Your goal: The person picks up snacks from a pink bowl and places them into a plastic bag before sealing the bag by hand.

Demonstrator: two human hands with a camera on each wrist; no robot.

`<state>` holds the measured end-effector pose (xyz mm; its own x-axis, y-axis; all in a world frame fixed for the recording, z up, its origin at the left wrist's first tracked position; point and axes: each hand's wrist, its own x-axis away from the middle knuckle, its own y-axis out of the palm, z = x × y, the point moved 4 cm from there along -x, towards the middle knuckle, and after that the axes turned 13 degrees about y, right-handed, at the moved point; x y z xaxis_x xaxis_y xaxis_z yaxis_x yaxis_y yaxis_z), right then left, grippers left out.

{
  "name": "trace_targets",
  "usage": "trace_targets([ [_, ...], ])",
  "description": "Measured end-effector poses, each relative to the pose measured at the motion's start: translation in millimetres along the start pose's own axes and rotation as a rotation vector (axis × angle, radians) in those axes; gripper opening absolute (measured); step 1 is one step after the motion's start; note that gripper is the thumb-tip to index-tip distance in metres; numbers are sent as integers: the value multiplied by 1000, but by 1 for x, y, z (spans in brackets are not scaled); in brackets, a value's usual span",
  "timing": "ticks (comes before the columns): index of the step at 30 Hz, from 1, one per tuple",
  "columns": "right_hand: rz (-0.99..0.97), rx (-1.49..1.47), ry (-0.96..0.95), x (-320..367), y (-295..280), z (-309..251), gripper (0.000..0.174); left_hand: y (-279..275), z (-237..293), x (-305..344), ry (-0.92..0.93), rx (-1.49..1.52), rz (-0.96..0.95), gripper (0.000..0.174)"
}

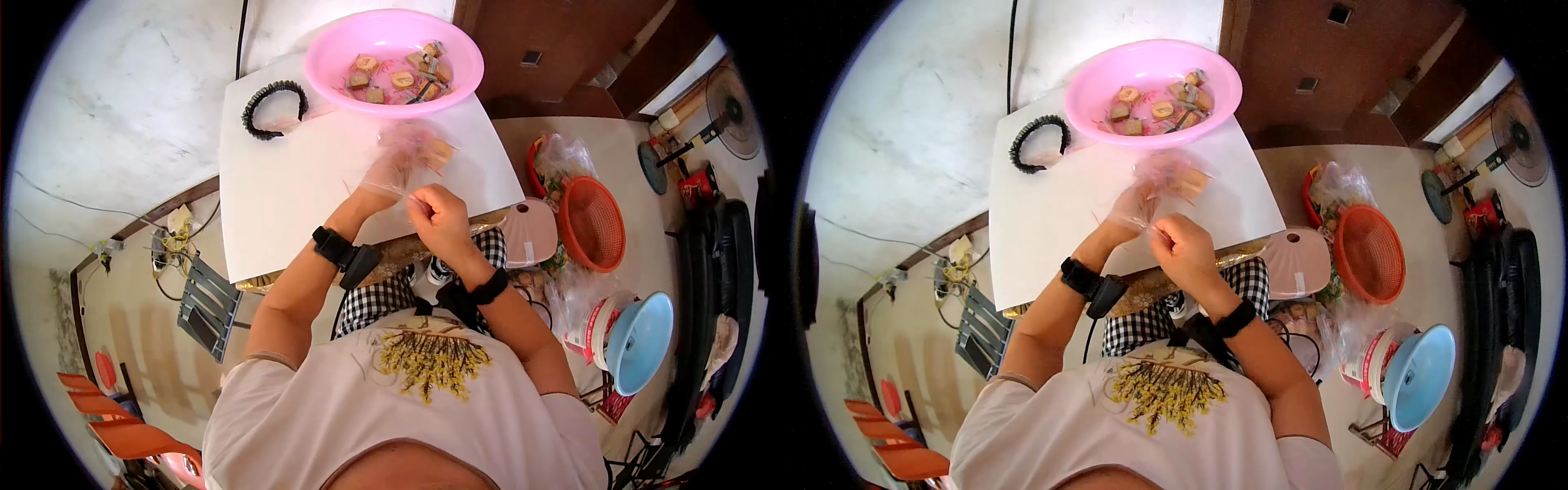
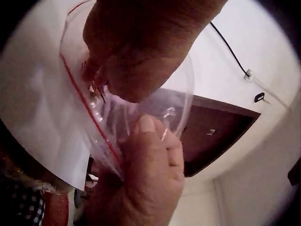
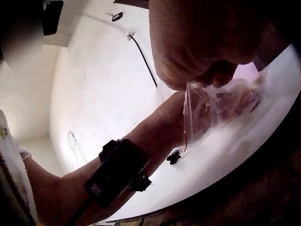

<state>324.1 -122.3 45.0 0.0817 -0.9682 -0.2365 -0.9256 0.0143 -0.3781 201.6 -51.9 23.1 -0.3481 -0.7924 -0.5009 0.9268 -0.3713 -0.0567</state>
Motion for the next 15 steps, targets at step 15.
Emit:
trace_targets([
  [15, -189, 23, 48, -15, 3, 24, 7, -10, 145, -25, -141, -226, -1327, 36],
])
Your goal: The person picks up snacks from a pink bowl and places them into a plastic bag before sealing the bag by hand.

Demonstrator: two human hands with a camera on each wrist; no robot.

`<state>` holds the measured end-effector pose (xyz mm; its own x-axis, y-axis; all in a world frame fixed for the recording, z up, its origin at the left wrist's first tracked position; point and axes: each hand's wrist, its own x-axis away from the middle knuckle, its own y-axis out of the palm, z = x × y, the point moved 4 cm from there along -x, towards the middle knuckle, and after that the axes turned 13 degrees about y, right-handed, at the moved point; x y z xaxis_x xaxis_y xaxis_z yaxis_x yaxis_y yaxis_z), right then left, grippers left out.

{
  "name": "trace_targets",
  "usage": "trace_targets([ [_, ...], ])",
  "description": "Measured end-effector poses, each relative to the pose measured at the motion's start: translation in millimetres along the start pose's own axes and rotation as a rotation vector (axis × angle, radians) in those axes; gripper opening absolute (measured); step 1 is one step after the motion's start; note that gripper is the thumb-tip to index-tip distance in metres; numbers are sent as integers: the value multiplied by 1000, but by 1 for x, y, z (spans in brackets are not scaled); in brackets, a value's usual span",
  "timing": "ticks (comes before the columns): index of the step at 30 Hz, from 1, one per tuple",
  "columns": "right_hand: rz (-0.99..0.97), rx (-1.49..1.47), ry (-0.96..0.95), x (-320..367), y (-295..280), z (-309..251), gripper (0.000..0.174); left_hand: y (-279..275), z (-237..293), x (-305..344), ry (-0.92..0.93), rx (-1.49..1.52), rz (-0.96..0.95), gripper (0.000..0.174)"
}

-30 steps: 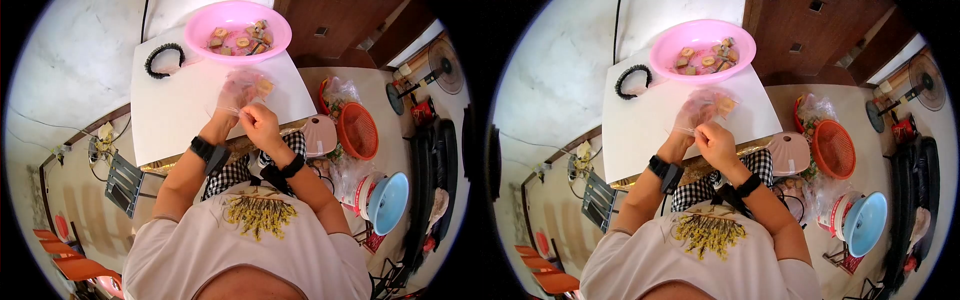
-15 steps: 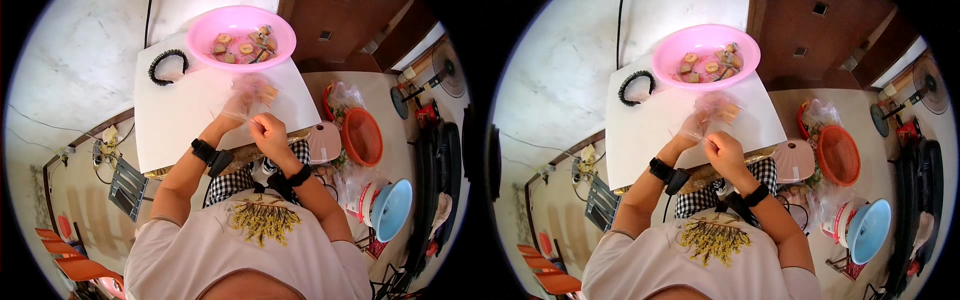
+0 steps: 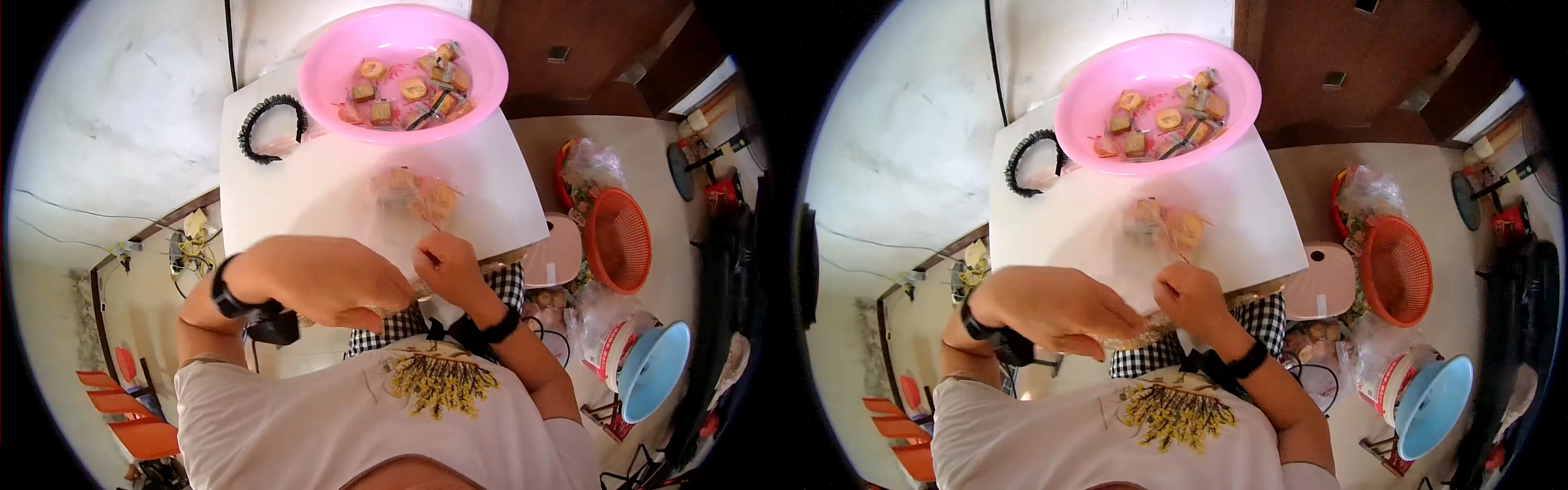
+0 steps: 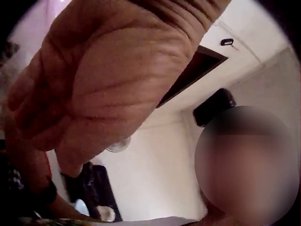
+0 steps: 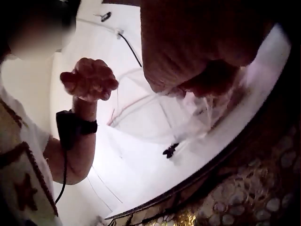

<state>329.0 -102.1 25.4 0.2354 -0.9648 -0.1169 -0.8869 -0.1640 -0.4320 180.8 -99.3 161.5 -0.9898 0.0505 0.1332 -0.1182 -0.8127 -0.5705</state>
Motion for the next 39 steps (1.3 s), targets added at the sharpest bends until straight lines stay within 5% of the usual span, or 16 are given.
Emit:
trace_targets([
  [2, -69, 26, -25, 0, -7, -1, 7, -44, -8, 23, 39, 100, 286, 29],
  [5, -139, -25, -29, -3, 0, 18, 8, -111, -74, 51, -244, -37, 823, 19],
  [8, -148, -24, -33, -7, 5, 31, 8, -145, -187, 67, -682, -523, 526, 24],
  [13, -137, 2, -39, -6, 5, 36, 8, -131, -228, 51, -1202, -584, -33, 37],
  [16, -94, -5, -68, -6, 8, 38, 7, -134, -232, 51, -1056, -676, 170, 40],
  [22, -28, 1, -66, -2, 11, 40, 6, -145, -263, 51, -1038, -557, 66, 54],
  [28, 7, -54, -16, 5, 5, 31, 10, -145, -188, 64, -764, -410, 849, 61],
  [29, 21, -67, 16, 8, 5, 29, 10, -139, -155, 62, -493, -673, 902, 50],
  [32, 54, -18, 55, 20, 3, 19, 11, -107, -110, 79, -689, -340, 1116, 38],
  [36, 75, -13, 100, 34, -1, 1, 15, -27, -58, 84, -206, 70, 1236, 20],
  [39, 122, -78, 129, 38, 0, -5, 12, 42, -15, 73, -30, 359, 1304, 16],
])
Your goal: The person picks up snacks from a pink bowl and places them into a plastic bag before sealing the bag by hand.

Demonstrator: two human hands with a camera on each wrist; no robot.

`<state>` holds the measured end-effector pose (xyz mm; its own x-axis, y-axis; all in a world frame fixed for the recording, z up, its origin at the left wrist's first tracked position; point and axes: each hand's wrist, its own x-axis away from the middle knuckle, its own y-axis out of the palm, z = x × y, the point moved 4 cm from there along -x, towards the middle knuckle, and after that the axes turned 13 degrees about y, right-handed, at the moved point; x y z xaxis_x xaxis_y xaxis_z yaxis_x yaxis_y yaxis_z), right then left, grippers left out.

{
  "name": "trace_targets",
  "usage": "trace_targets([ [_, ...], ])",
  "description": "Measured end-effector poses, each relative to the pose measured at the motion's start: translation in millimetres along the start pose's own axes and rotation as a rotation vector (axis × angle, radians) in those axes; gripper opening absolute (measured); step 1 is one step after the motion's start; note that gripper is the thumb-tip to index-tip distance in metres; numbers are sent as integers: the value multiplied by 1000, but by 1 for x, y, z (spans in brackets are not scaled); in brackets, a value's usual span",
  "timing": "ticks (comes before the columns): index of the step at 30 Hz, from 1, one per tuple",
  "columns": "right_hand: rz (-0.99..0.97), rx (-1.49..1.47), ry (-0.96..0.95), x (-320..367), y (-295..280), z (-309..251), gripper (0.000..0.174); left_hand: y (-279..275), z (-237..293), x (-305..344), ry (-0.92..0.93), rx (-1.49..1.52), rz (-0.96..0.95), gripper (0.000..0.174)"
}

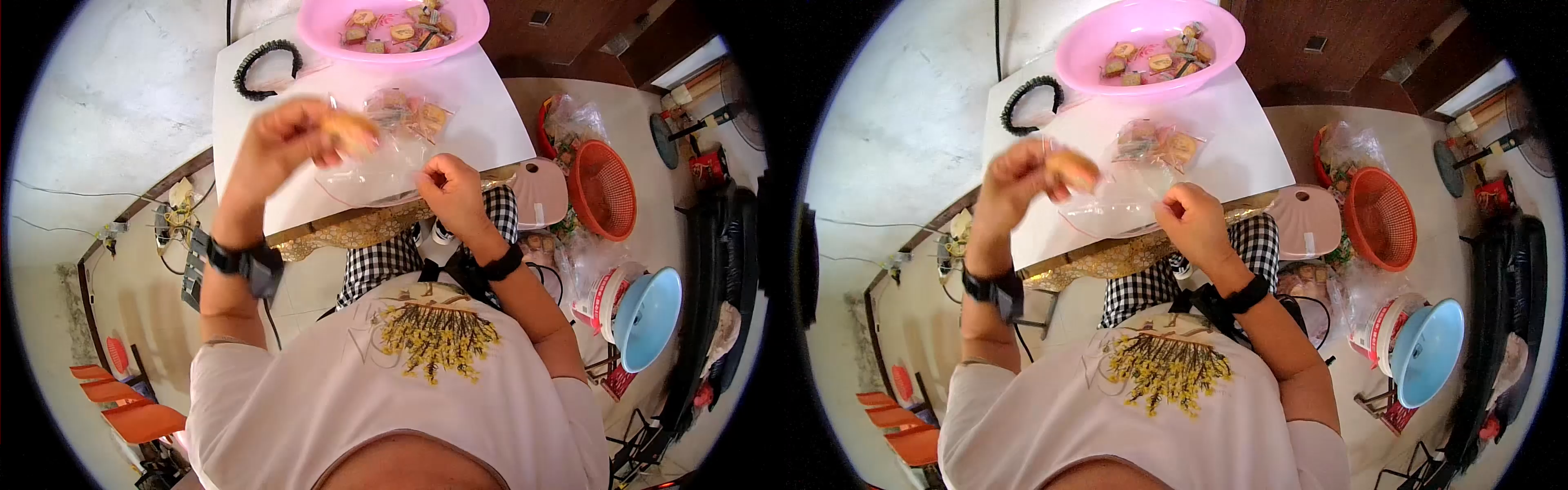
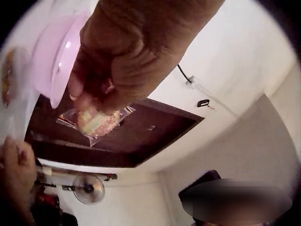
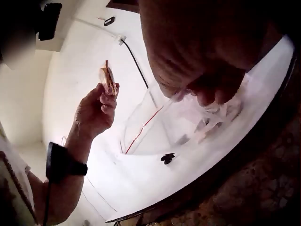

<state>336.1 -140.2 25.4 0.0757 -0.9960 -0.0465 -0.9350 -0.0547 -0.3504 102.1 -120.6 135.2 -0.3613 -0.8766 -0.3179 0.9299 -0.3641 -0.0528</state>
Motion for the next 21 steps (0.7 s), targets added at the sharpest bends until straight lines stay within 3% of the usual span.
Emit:
trace_targets([
  [1, 29, 6, -34, 2, 0, -6, 12, 18, 8, 16, 6, 75, 2, 18],
  [4, 94, 8, -124, 6, -1, -20, 11, 46, 1, 51, 173, -421, -28, 28],
  [7, 119, -10, -177, 9, 0, -27, 8, 68, -12, 62, 552, -1128, -34, 30],
  [10, 137, -6, -207, 12, -1, -33, 8, 81, -32, 58, 596, -1316, -50, 31],
  [13, 153, -2, -240, 14, 1, -36, 9, 87, -36, 48, 595, -1209, -91, 30],
  [17, 157, -7, -259, 16, 1, -39, 9, 87, -61, 41, 476, -1332, -150, 19],
  [21, 162, -32, -268, 17, 4, -37, 10, 79, -83, 33, 522, -1273, -79, 17],
])
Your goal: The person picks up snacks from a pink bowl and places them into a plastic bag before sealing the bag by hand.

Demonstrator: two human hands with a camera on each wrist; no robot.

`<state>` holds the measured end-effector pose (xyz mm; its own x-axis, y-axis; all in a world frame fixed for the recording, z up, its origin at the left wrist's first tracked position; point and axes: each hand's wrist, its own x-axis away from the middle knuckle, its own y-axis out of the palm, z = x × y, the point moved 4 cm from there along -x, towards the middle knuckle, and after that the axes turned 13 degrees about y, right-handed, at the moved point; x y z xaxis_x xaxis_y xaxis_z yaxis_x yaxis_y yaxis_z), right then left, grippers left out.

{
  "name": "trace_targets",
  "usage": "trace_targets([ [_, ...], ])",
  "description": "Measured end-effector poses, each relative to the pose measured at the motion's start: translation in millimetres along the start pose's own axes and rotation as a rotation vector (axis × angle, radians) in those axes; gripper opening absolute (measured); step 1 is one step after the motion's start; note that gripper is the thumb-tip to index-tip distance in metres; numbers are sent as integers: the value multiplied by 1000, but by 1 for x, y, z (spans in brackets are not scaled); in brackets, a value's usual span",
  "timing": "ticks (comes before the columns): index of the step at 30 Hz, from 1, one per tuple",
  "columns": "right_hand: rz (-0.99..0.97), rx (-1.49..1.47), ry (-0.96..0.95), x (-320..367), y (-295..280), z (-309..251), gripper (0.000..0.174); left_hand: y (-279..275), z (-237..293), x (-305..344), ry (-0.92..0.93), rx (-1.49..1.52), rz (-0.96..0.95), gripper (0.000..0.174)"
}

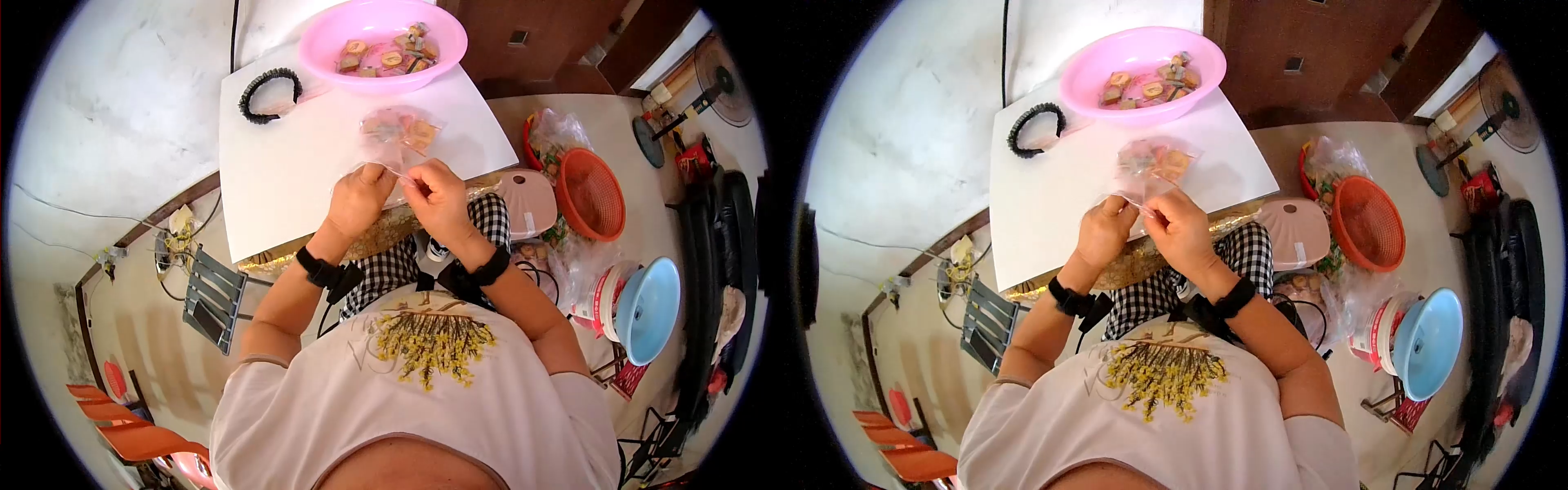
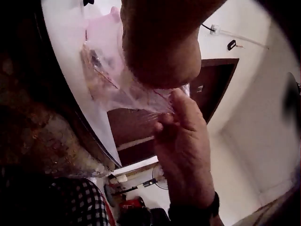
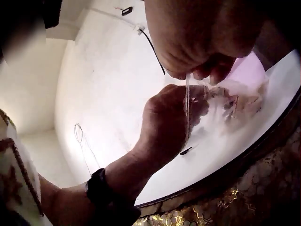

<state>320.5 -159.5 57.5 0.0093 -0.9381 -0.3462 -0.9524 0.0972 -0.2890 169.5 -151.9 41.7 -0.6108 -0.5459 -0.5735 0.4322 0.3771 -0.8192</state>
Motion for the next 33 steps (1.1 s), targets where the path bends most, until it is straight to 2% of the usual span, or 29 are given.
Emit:
trace_targets([
  [2, -11, 31, -3, 1, 2, -6, 10, 18, -14, 2, -113, 74, 52, 17],
  [5, -39, 90, -19, 1, 4, -13, 10, 24, -20, 1, -32, 22, 81, 24],
  [8, -59, 88, -42, -1, 8, -14, 10, 43, -28, 3, -211, 274, 262, 22],
  [11, -84, 92, -40, -1, 12, -10, 10, 37, -21, -13, -129, 234, 211, 30],
  [14, -107, 122, -57, 0, 15, -12, 10, 50, -27, -20, -190, 350, 216, 31],
  [17, -100, 135, -81, -2, 14, -13, 11, 52, -26, -26, -20, 104, 44, 36],
  [19, -96, 144, -94, -2, 14, -15, 11, 67, -35, -27, -7, 130, 177, 33],
  [21, -99, 162, -109, -1, 14, -17, 10, 71, -36, -31, 1, 27, 139, 31],
  [23, -104, 174, -115, -1, 15, -15, 10, 64, -32, -42, 7, -202, -69, 31],
  [26, -112, 198, -118, 0, 13, -13, 10, 77, -35, -49, -96, -161, -145, 28],
  [29, -100, 244, -156, 2, 9, -15, 10, 89, -39, -50, -58, -252, -83, 30],
  [32, -109, 270, -150, 5, 1, -15, 11, 82, -36, -54, -121, -183, -98, 47],
  [33, -115, 278, -140, 5, -2, -14, 13, 81, -36, -52, -98, -172, -88, 48],
])
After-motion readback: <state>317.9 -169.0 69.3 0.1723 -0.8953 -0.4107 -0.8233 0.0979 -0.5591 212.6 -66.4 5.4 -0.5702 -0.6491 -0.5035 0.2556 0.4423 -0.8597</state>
